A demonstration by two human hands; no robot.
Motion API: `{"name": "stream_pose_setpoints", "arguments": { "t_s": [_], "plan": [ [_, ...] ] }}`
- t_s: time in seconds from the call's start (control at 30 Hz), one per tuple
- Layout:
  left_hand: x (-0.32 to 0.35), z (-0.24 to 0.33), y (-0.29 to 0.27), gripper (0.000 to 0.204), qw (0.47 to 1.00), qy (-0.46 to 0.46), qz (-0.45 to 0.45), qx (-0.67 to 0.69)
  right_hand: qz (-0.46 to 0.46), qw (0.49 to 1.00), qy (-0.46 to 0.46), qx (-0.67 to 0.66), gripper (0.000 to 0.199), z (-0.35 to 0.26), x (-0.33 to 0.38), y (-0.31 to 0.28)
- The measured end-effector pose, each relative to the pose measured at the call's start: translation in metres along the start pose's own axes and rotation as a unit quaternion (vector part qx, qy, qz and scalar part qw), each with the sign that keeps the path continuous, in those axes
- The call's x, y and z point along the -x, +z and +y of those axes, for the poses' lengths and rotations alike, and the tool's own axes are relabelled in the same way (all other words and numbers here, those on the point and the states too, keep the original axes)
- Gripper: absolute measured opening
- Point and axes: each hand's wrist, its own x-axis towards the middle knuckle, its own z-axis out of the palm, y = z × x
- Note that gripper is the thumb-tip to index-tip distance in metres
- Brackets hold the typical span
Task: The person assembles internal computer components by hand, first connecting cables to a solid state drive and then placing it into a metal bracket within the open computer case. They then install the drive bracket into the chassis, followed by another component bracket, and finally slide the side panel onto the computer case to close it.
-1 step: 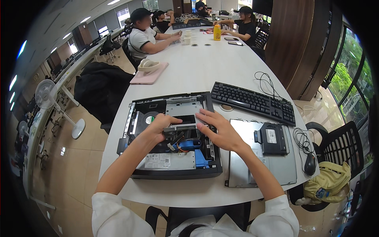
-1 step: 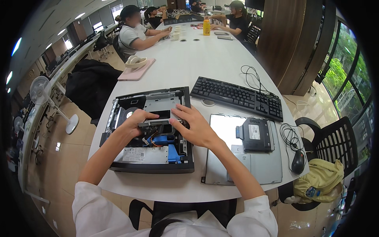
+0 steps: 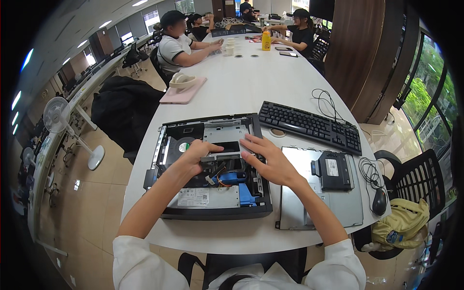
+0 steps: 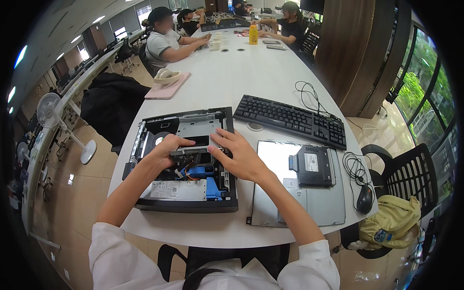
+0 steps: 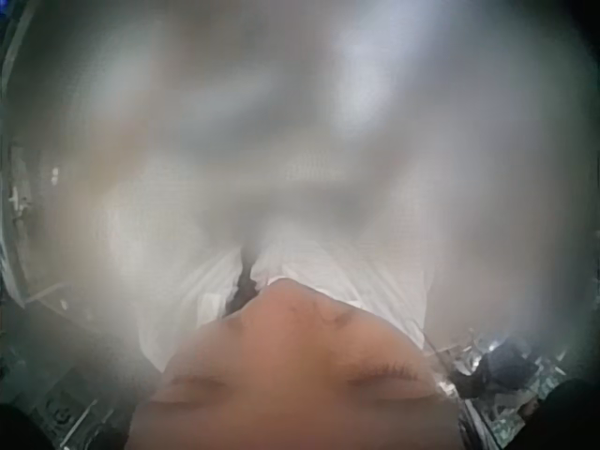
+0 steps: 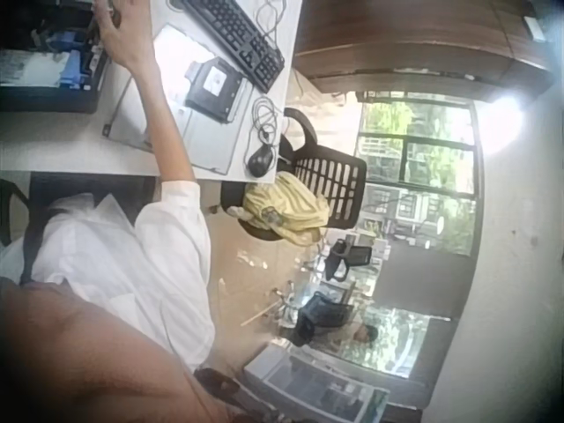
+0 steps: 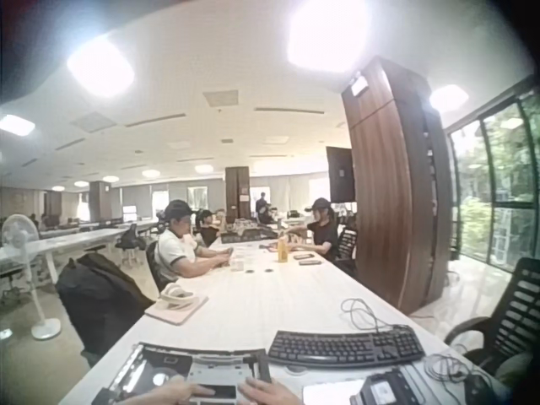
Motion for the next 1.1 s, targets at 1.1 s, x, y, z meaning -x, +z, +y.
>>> {"name": "stream_pose_setpoints", "arguments": {
  "t_s": [1.1],
  "plan": [
    [-0.023, -0.009, -0.001, 0.026, 1.000, 0.027, 0.009, -0.005, -0.029, 0.999, 0.029, 0.027, 0.044, -0.005, -0.003, -0.003]
  ]
}}
